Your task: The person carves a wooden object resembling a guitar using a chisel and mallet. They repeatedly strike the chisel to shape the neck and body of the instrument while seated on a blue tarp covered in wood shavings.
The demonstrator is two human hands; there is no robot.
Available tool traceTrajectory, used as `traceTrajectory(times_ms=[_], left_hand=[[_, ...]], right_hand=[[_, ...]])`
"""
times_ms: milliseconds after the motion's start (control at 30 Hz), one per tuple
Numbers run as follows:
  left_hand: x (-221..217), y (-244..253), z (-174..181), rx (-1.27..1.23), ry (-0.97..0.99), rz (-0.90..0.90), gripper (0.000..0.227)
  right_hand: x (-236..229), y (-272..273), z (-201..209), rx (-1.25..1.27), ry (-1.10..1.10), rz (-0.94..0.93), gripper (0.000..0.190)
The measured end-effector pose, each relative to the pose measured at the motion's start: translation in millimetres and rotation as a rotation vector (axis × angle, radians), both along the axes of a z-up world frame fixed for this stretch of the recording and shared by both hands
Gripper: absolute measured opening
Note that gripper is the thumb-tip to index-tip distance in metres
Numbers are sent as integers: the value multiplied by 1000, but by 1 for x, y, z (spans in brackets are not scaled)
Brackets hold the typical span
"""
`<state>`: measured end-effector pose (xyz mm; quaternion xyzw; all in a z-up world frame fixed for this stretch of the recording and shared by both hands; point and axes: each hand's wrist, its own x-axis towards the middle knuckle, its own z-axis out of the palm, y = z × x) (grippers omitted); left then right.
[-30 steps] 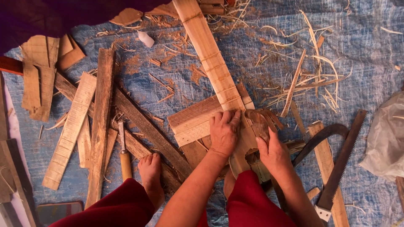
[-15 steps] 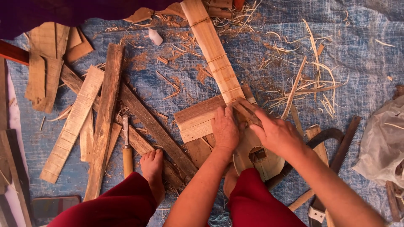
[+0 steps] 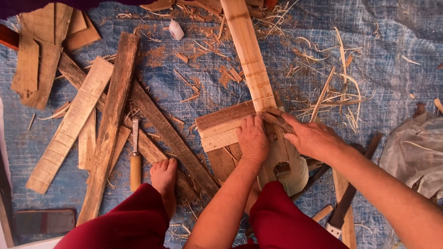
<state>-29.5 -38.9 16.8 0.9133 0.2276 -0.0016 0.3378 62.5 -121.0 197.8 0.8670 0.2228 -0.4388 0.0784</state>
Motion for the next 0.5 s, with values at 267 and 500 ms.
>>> traceTrajectory(times_ms=[267,500], left_hand=[[0,-2,-17,-36,74,-44,71],[3,4,-10,-40,101,-88,74]], right_hand=[[-18,-22,5,135,-160,-153,58],[-71,-86,-81,474,-383,-429,63]])
